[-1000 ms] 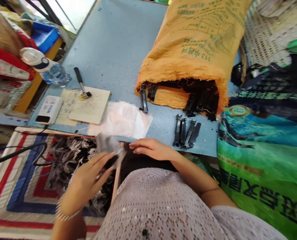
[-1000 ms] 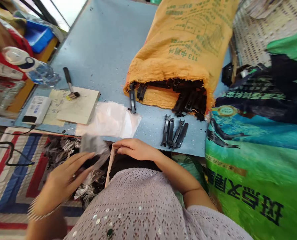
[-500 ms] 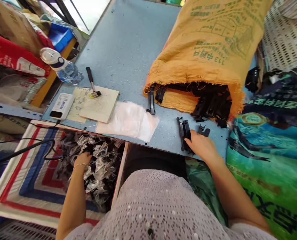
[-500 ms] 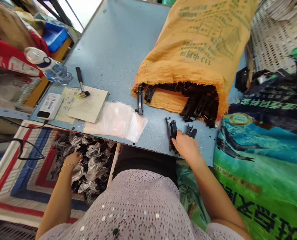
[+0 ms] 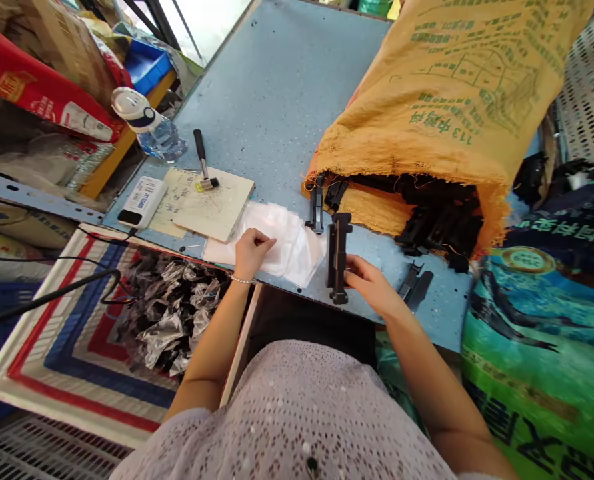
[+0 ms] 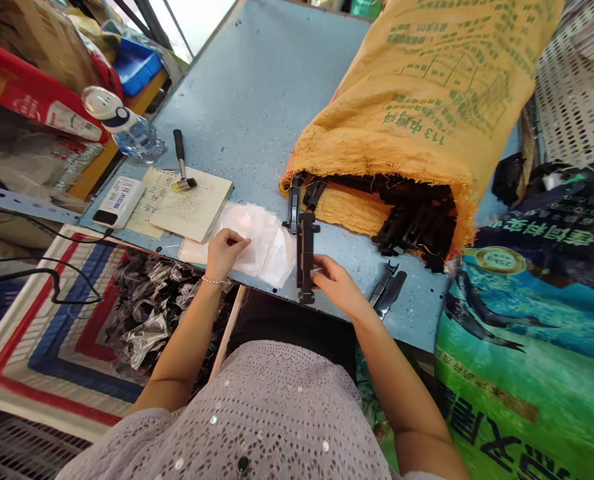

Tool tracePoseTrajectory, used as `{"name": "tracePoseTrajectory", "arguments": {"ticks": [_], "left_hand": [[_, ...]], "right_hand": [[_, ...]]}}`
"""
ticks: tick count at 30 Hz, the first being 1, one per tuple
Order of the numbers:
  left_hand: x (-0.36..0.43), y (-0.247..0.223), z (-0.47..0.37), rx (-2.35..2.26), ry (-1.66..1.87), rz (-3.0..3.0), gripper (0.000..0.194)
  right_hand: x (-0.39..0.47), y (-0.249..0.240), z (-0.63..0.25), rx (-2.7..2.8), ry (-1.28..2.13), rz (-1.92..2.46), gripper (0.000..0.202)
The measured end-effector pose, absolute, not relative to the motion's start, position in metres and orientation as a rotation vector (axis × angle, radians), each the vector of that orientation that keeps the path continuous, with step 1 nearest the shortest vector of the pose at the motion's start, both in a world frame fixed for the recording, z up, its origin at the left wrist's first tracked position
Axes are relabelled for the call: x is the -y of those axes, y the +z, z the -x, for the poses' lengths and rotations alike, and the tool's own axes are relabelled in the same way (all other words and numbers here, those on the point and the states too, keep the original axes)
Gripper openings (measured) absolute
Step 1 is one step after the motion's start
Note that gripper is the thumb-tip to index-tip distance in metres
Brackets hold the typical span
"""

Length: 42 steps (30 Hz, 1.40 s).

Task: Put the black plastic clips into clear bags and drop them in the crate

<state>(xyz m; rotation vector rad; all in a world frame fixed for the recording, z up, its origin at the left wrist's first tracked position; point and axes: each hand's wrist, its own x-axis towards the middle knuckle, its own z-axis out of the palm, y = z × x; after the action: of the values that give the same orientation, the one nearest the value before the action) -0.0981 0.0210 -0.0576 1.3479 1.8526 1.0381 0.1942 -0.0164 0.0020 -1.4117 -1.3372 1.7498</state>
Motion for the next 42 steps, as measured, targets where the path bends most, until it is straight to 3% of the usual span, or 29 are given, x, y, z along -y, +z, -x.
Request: {"name": "tracePoseTrajectory", "arguments": {"ticks": [4, 8, 10, 15, 21, 25, 29, 33, 36, 40, 42], "left_hand": [[-0.014, -0.056, 0.118, -1.654, 1.181, -1.120, 0.020], [-0.006, -0.047, 0.122, -1.716, 1.268, -1.303, 0.008], [-0.002, -0.044, 0.128, -1.835, 1.192, -1.562, 0.021], [-0.003, -0.042, 0.147, -1.944, 0.986, -1.842, 0.048], [0.017, -0.035, 0.131, -1.742, 1.138, -2.037, 0.055], [0.052, -0.033, 0.116, -1.406, 1.127, -2.261, 0.056], [0.064, -0.039, 0.127, -1.800, 1.089, -2.143, 0.053], [0.061, -0.041, 0.125, -1.797, 1.070, -2.186, 0.074], [0.067, -0.036, 0.106, -1.498, 1.065, -2.311, 0.082], [0.077, -0.025, 0.090, -1.259, 0.978, -2.356, 0.080], [0.083, -0.013, 0.090, -1.175, 0.884, -2.371, 0.074]], "right_hand": [[-0.027, -0.007, -0.125, 1.015, 2.051, 1.136, 0.031], [-0.060, -0.022, -0.066, 0.826, 2.241, 1.031, 0.023], [-0.062, -0.028, -0.054, 0.776, 2.216, 1.088, 0.020], [-0.032, -0.030, -0.077, 0.880, 2.102, 1.065, 0.029], [-0.019, -0.039, -0.098, 0.845, 2.554, 0.941, 0.031], [-0.019, -0.048, -0.085, 0.576, 2.455, 0.814, 0.031], [0.001, -0.049, -0.079, 0.359, 2.453, 0.765, 0.025], [0.019, -0.051, -0.075, 0.245, 2.589, 0.771, 0.015], [0.019, -0.050, -0.074, 0.387, 2.479, 0.805, 0.020], [0.026, -0.038, -0.080, 0.980, 1.967, 1.084, 0.043], [0.038, -0.027, -0.084, 1.312, 1.686, 1.235, 0.034]]}}
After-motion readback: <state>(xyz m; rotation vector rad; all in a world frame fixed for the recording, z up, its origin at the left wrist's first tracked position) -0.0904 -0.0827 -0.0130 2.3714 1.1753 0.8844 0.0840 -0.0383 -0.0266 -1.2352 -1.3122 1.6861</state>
